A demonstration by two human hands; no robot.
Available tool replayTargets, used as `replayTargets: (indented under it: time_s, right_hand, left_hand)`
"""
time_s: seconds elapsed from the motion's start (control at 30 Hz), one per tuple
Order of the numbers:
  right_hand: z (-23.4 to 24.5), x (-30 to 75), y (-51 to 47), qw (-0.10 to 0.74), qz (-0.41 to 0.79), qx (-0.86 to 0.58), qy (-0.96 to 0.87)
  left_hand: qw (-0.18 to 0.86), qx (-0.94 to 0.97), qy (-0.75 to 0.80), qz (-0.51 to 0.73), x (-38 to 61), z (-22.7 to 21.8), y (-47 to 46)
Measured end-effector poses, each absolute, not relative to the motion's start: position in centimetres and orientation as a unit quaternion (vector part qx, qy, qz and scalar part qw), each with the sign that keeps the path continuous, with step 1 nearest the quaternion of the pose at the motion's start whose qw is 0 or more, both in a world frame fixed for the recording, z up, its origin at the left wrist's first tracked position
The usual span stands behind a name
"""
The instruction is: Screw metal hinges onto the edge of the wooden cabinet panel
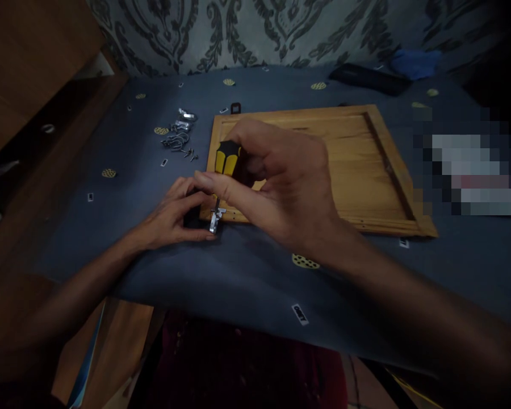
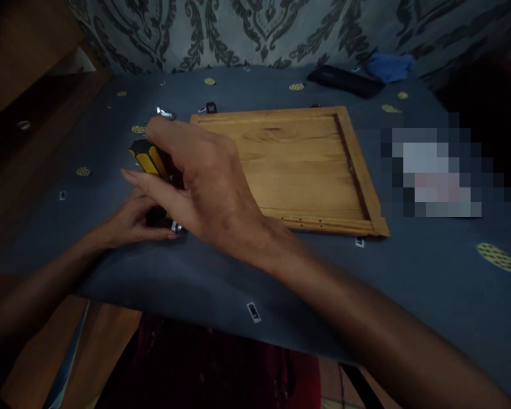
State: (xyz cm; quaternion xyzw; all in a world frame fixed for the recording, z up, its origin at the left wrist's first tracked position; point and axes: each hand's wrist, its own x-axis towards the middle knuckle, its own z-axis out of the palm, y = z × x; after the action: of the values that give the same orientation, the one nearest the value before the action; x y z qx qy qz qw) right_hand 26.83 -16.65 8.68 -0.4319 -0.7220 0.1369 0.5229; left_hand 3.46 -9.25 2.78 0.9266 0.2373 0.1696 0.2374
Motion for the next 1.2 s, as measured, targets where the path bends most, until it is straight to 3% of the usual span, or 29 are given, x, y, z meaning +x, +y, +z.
replayTargets:
  time_s: [0.63,0.93,1.2]
  right_hand:
    - [8.67,26.89,-16.77,0.485,0.156,-0.436,-0.742]
    - [8.46,26.51,-16.75,0.512,0.165,-0.397,-0.743]
    - [9.12,27.37,-16.50,0.451,0.197,-0.363,-0.791]
  left_hand:
    - [0.231,0.928,0.237,0.172,3.53,2.71,-9.20]
    - [0.253,0.922,0.253,0.149,3.25,2.56,-9.17]
    - [0.244,0.925,0.254,0.142,3.41,2.86,-9.27]
